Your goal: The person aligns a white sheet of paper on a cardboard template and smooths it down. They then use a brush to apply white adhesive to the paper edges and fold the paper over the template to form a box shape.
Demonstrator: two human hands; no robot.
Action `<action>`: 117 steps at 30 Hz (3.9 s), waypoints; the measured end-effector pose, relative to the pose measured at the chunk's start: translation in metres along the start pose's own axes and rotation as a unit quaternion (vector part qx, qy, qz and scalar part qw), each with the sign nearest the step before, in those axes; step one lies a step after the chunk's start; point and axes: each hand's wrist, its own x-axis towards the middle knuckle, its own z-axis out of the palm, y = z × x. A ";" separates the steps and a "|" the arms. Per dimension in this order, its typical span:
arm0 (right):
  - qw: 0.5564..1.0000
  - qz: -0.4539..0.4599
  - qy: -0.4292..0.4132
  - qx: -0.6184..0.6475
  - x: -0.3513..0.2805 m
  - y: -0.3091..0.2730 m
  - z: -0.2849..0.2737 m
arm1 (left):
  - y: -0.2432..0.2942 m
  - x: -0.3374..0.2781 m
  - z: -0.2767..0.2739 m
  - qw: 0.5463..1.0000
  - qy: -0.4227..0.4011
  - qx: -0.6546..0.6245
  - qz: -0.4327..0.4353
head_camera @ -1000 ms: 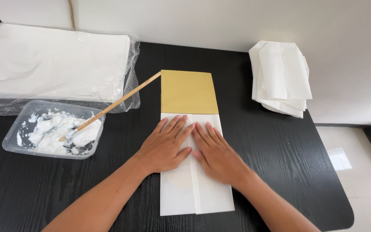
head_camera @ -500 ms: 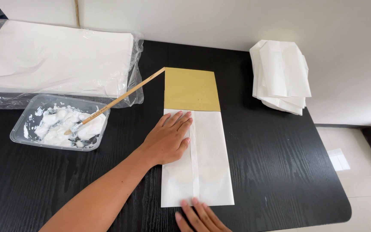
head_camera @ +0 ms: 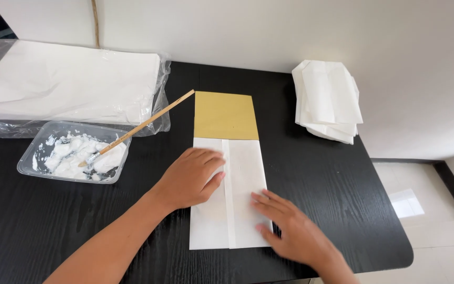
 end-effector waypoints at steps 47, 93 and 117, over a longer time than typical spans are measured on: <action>0.948 0.283 -0.106 0.102 0.079 -0.049 -0.035 | 0.017 0.001 -0.036 0.903 -0.255 -0.225 -0.262; 0.934 0.289 -0.165 0.131 0.104 -0.001 -0.059 | 0.002 0.018 0.031 0.962 -0.061 -0.066 -0.257; 0.947 0.277 -0.070 0.147 0.104 0.017 -0.051 | -0.014 0.018 -0.035 0.890 -0.242 -0.200 -0.330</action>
